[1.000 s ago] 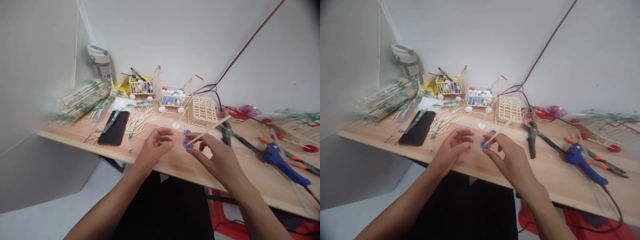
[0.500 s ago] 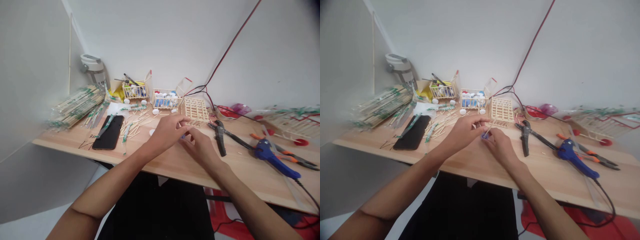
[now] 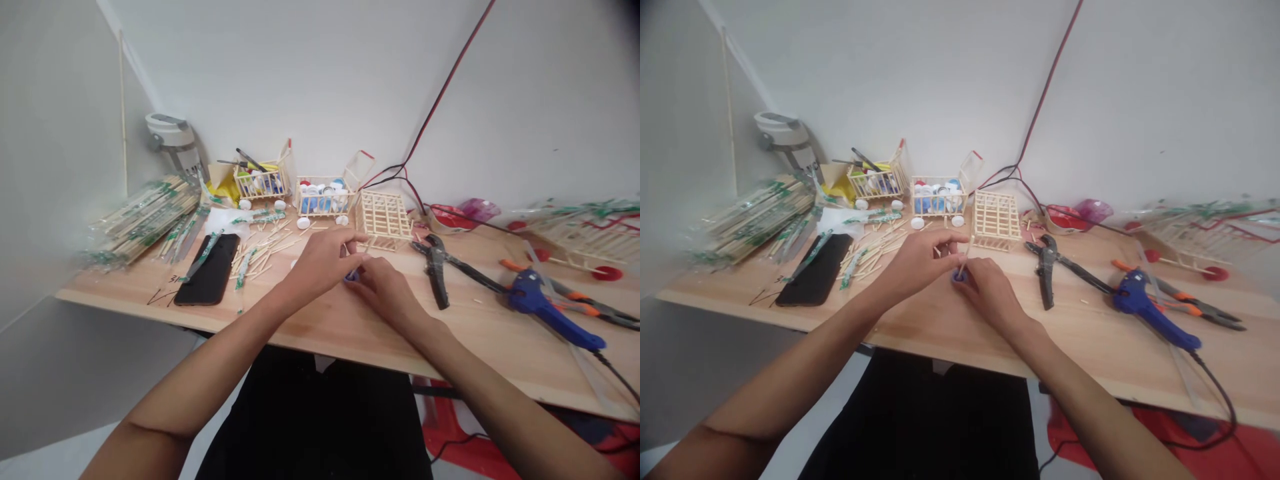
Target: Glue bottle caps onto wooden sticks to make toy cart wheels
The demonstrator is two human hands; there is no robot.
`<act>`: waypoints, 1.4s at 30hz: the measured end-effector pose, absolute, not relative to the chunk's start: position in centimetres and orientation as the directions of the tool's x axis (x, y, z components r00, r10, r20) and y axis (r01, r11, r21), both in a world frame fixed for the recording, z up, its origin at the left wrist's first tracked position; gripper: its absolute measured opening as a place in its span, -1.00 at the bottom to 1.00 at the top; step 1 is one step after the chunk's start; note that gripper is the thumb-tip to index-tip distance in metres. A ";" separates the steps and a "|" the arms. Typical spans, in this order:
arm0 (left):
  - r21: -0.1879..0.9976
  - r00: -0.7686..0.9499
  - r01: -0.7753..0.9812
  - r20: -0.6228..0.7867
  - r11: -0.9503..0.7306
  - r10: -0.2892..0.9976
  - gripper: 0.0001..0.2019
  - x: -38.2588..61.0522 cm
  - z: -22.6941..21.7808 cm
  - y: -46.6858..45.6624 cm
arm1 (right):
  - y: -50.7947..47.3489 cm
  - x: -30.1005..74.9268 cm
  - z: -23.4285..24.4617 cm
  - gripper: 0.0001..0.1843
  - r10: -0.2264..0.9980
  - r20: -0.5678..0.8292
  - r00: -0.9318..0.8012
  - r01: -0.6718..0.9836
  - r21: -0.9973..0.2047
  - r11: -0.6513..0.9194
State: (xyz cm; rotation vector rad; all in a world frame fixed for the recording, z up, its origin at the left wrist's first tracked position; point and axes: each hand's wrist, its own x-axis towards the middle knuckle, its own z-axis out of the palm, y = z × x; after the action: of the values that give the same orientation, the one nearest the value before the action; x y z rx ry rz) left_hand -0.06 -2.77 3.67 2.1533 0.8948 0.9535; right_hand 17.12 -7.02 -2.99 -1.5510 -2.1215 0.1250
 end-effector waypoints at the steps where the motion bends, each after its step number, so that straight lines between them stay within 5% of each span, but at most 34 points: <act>1: 0.732 0.527 0.326 0.384 -0.598 0.758 -0.74 0.2 3.7 -2.6 | -6.9 17.2 -3.1 -0.93 0.911 0.346 -0.226 0.872 -0.346 0.347; 9: 0.753 0.520 0.281 0.402 -0.596 0.754 -0.94 1.4 3.2 -2.0 | -6.7 17.4 -3.7 -0.84 0.877 0.396 -0.272 0.852 -0.325 0.411; 20: 0.759 0.498 0.267 0.419 -0.594 0.759 -0.78 1.2 2.6 -1.8 | -7.0 17.4 -3.5 -0.90 0.877 0.398 -0.269 0.849 -0.332 0.411; 32: 0.763 0.448 0.305 0.413 -0.570 0.793 -0.80 1.1 2.5 -1.8 | -7.3 18.0 -2.9 -0.87 0.871 0.449 -0.200 0.754 -0.497 0.430; 42: 0.776 0.459 0.296 0.395 -0.557 0.795 -0.81 1.0 2.1 -1.5 | -6.4 17.7 -3.0 -0.93 0.896 0.403 -0.185 0.770 -0.507 0.387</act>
State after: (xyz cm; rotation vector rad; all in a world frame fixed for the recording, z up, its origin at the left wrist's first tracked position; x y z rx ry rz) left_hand 0.99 -1.49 2.05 2.0798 0.9052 1.0227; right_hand 17.65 -6.41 -3.02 -1.4253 -1.9962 0.2492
